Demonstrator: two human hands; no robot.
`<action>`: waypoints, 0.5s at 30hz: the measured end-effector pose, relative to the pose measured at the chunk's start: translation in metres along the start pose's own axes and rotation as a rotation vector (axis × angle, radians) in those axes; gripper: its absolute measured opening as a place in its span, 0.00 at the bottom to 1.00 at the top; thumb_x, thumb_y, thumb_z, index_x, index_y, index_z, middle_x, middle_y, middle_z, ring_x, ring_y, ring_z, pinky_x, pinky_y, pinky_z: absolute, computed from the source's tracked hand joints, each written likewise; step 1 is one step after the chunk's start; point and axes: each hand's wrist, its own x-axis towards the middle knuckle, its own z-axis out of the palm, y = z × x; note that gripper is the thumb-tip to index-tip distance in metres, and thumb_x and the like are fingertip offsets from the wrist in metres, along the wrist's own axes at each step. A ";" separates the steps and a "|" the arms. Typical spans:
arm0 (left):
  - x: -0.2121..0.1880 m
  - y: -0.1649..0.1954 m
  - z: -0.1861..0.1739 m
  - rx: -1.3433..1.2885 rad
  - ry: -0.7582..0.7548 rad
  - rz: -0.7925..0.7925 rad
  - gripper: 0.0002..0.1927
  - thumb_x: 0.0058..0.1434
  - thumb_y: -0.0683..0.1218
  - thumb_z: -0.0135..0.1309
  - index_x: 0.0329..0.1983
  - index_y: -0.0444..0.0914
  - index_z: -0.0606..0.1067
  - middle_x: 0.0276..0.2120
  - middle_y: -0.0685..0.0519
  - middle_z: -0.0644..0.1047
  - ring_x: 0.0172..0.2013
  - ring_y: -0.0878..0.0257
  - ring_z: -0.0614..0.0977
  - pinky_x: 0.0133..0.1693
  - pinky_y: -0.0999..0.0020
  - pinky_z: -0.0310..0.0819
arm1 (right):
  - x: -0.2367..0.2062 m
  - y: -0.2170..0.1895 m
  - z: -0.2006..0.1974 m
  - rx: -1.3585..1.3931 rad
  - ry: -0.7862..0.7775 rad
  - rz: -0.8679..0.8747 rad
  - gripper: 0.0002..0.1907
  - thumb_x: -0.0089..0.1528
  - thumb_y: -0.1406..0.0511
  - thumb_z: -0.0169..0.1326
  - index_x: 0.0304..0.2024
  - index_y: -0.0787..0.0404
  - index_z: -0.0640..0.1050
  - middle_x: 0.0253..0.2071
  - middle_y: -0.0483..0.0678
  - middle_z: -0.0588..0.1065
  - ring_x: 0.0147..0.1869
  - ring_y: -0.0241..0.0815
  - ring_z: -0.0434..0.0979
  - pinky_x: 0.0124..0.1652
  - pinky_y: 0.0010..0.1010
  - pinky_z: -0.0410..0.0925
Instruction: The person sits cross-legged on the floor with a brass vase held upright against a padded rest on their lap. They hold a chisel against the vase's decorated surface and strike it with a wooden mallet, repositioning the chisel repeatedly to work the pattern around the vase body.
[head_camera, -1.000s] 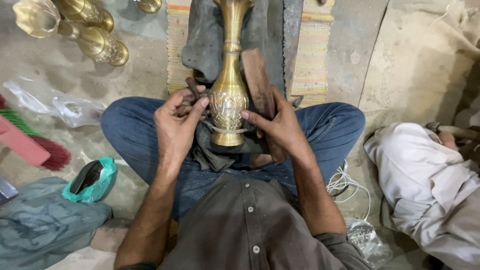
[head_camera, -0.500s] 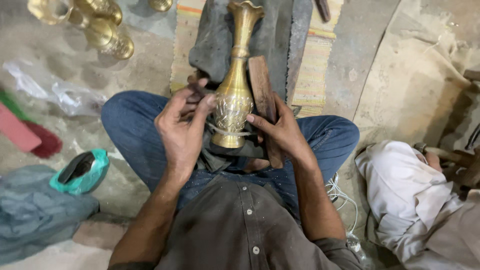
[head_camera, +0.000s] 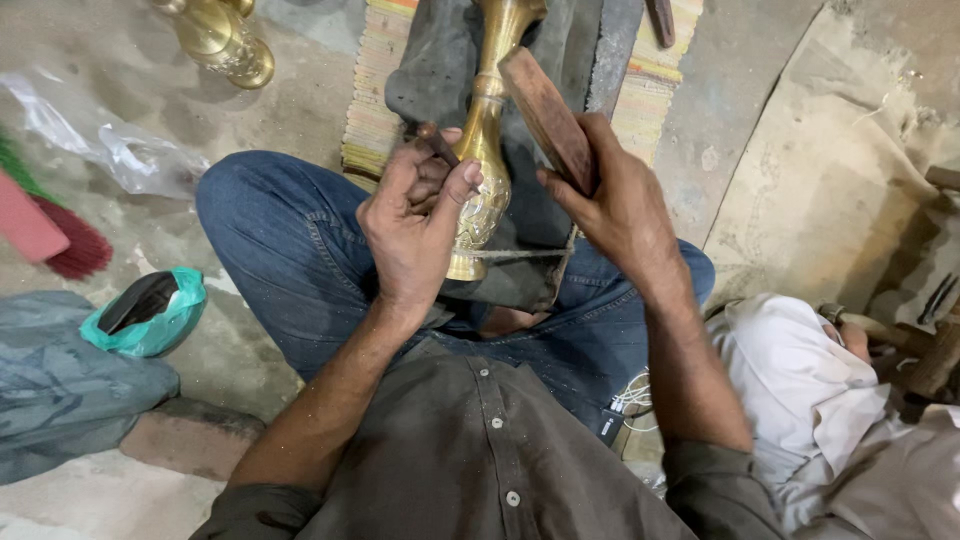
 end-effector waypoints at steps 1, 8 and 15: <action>-0.001 -0.001 0.001 -0.007 -0.001 -0.005 0.15 0.70 0.39 0.62 0.59 0.33 0.76 0.33 0.54 0.83 0.36 0.72 0.84 0.37 0.77 0.80 | 0.003 -0.003 -0.004 -0.012 -0.028 0.012 0.27 0.64 0.59 0.62 0.61 0.61 0.69 0.45 0.59 0.81 0.47 0.53 0.84 0.42 0.41 0.74; -0.012 -0.006 0.008 0.121 0.079 0.161 0.15 0.71 0.40 0.63 0.59 0.33 0.75 0.38 0.52 0.83 0.38 0.71 0.84 0.39 0.77 0.80 | 0.011 -0.022 -0.018 -0.104 -0.007 -0.244 0.26 0.65 0.63 0.63 0.63 0.58 0.69 0.46 0.58 0.81 0.49 0.57 0.84 0.44 0.45 0.74; -0.010 -0.006 0.009 0.051 0.074 0.080 0.16 0.70 0.40 0.63 0.58 0.33 0.75 0.37 0.54 0.82 0.37 0.73 0.83 0.37 0.79 0.77 | 0.011 -0.025 -0.016 -0.056 -0.023 -0.239 0.26 0.64 0.64 0.64 0.63 0.56 0.69 0.47 0.56 0.81 0.50 0.55 0.84 0.45 0.43 0.75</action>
